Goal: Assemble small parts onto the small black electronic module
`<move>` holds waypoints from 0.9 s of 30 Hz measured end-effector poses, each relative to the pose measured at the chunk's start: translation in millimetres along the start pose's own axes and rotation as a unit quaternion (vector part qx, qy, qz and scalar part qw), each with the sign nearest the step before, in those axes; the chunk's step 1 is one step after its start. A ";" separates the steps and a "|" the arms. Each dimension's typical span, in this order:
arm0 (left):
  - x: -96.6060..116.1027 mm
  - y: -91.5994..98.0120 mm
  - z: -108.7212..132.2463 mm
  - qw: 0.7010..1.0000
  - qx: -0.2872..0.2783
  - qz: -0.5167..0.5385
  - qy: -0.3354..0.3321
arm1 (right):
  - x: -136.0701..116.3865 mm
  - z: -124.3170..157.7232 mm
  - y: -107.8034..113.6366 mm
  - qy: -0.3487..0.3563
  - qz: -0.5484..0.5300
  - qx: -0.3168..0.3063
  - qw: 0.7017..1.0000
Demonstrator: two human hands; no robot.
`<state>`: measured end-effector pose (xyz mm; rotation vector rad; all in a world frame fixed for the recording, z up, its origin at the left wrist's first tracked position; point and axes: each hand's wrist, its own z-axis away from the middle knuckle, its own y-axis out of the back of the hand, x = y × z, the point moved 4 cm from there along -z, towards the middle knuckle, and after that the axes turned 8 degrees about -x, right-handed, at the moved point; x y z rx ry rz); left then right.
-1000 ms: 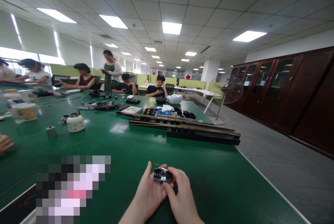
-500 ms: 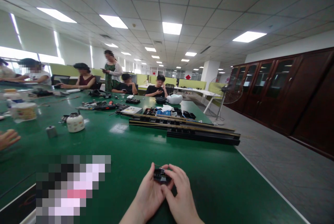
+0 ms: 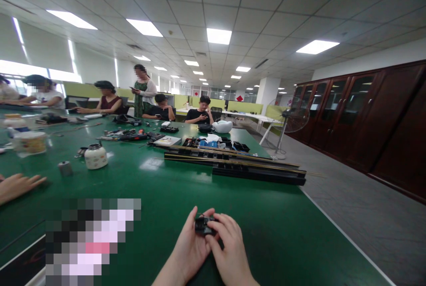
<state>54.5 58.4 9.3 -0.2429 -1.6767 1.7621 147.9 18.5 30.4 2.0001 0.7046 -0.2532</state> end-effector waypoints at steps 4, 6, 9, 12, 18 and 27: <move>1.3 3.8 -1.2 0.998 0.048 -0.020 -0.025 | -1.3 -0.9 1.3 -0.001 -0.004 -0.005 1.000; 2.0 4.7 -2.2 0.998 0.055 -0.026 -0.033 | -1.8 -1.2 2.3 0.004 -0.003 0.002 1.000; 2.2 4.4 -2.6 0.998 0.052 -0.018 -0.036 | -2.3 -1.7 3.1 0.011 -0.001 0.008 1.000; 1.2 2.4 -1.4 0.999 0.039 -0.002 -0.031 | -3.1 -2.4 2.7 0.018 -0.005 -0.002 1.000; 0.0 0.2 0.0 0.999 0.031 0.000 -0.021 | -5.5 -3.8 2.8 0.022 -0.014 -0.016 1.000; 2.7 2.8 -1.7 0.997 0.058 0.006 -0.043 | -4.0 -3.6 1.5 0.010 -0.026 -0.020 0.999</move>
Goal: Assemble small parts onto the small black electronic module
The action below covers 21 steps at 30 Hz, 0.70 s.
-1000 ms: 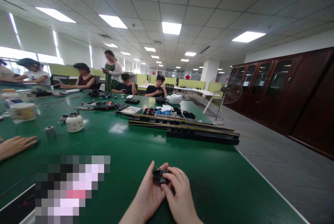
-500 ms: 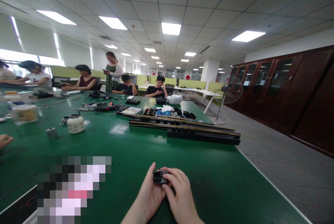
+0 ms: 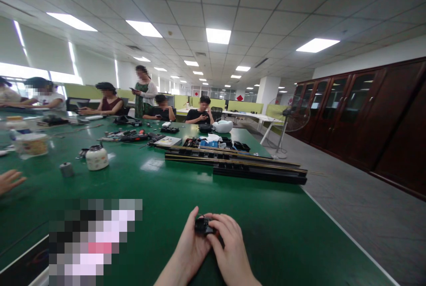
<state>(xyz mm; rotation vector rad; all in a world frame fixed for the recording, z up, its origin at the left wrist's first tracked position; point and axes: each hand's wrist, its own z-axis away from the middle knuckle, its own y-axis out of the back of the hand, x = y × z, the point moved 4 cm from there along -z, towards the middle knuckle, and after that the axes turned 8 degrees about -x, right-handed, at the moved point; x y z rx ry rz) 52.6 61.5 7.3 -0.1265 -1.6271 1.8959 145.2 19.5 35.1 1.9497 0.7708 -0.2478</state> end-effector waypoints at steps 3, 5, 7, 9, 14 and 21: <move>2.1 0.9 0.4 1.000 0.018 -0.016 -0.004 | 2.4 1.3 0.3 -0.006 0.003 0.019 1.000; 3.1 0.8 1.1 0.999 0.027 -0.027 -0.004 | 4.4 2.4 0.6 -0.009 0.004 0.033 0.999; 3.5 -0.1 1.9 0.999 0.029 -0.034 -0.002 | 7.1 3.7 1.2 -0.011 0.005 0.048 0.999; 3.6 -1.0 3.0 0.999 0.031 -0.043 0.003 | 10.8 5.1 1.9 -0.016 0.008 0.066 0.998; 3.3 -2.8 5.9 0.998 0.042 -0.047 0.019 | 22.9 8.2 4.8 -0.051 0.008 0.113 0.992; 2.9 -3.0 5.3 0.997 0.021 -0.062 0.034 | 35.5 8.5 9.1 -0.114 0.006 0.153 0.982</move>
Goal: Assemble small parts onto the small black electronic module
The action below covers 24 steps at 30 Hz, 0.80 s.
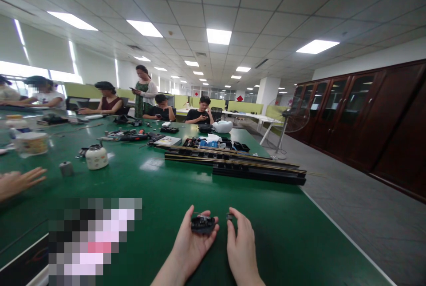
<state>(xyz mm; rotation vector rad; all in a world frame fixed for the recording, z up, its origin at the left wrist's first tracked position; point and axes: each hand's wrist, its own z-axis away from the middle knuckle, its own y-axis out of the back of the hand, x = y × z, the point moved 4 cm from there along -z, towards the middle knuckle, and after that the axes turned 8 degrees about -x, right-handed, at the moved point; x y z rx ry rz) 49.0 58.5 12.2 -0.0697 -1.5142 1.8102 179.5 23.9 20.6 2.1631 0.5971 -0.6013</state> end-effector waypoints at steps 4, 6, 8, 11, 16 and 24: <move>0.5 0.1 0.0 1.000 -0.016 -0.001 0.003 | 3.3 -1.4 3.3 -0.014 0.003 0.040 0.999; 0.8 -0.1 0.7 1.000 -0.020 0.001 0.005 | 3.6 -1.8 5.0 -0.014 0.004 0.054 0.998; 0.9 -0.2 1.5 1.000 -0.021 0.004 0.006 | 3.9 -2.0 6.2 -0.012 0.001 0.062 0.998; 0.9 0.1 1.9 1.000 -0.019 0.006 0.010 | 5.2 -2.2 7.3 -0.013 -0.006 0.067 0.998; 0.9 0.4 1.2 1.000 -0.027 0.005 0.007 | 7.2 -1.7 7.6 -0.020 -0.006 0.073 0.997; 1.2 -2.1 2.0 1.000 -0.023 0.010 0.001 | 2.4 -1.4 6.3 -0.006 0.000 0.044 0.999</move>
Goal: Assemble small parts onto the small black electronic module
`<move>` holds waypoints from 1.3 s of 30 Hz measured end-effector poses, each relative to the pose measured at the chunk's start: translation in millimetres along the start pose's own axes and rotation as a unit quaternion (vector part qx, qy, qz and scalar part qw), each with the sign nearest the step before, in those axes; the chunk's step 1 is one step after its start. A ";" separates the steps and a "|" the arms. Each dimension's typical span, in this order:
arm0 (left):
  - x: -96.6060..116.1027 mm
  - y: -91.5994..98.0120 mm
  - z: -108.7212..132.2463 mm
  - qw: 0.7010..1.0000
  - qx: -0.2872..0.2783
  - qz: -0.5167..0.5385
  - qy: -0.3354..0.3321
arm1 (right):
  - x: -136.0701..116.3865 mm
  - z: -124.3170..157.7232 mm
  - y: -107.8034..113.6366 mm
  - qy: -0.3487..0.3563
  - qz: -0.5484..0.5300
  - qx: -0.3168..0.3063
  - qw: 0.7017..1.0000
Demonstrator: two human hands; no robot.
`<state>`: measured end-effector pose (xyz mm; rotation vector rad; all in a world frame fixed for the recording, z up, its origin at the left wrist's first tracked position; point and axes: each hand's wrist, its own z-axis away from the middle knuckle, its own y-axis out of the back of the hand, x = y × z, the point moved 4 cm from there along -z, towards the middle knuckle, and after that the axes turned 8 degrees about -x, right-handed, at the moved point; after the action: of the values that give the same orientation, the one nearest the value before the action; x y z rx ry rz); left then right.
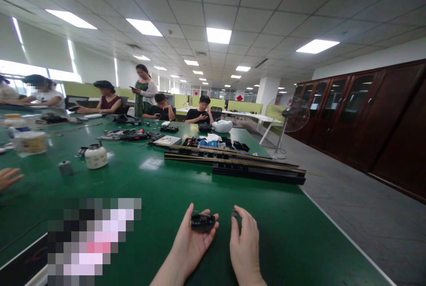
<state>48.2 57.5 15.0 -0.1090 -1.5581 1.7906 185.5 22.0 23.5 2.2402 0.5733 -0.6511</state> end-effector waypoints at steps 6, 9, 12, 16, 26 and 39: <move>0.3 3.9 -3.9 1.000 0.017 0.009 -0.014 | -12.9 4.6 -7.7 0.043 -0.022 -0.084 0.995; -0.1 6.3 -6.1 0.999 0.036 0.011 -0.025 | -23.1 7.7 -12.1 0.067 -0.042 -0.135 0.988; -1.2 6.5 -7.2 0.999 0.029 0.010 -0.030 | -32.6 9.7 -14.7 0.094 -0.065 -0.177 0.978; -3.2 6.5 -6.5 1.000 0.020 0.004 -0.021 | -37.2 9.3 -13.1 0.106 -0.088 -0.180 0.974; -8.2 7.4 -8.0 0.999 -0.024 0.047 -0.009 | -42.9 6.1 -11.2 0.124 -0.059 -0.195 0.971; -13.4 1.7 -4.5 0.998 -0.023 0.058 0.004 | -39.2 5.4 -15.5 0.124 -0.012 -0.229 0.965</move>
<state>59.3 53.6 7.1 -0.2324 -1.6178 1.8415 144.8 19.9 35.8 1.8860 0.7869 -0.2138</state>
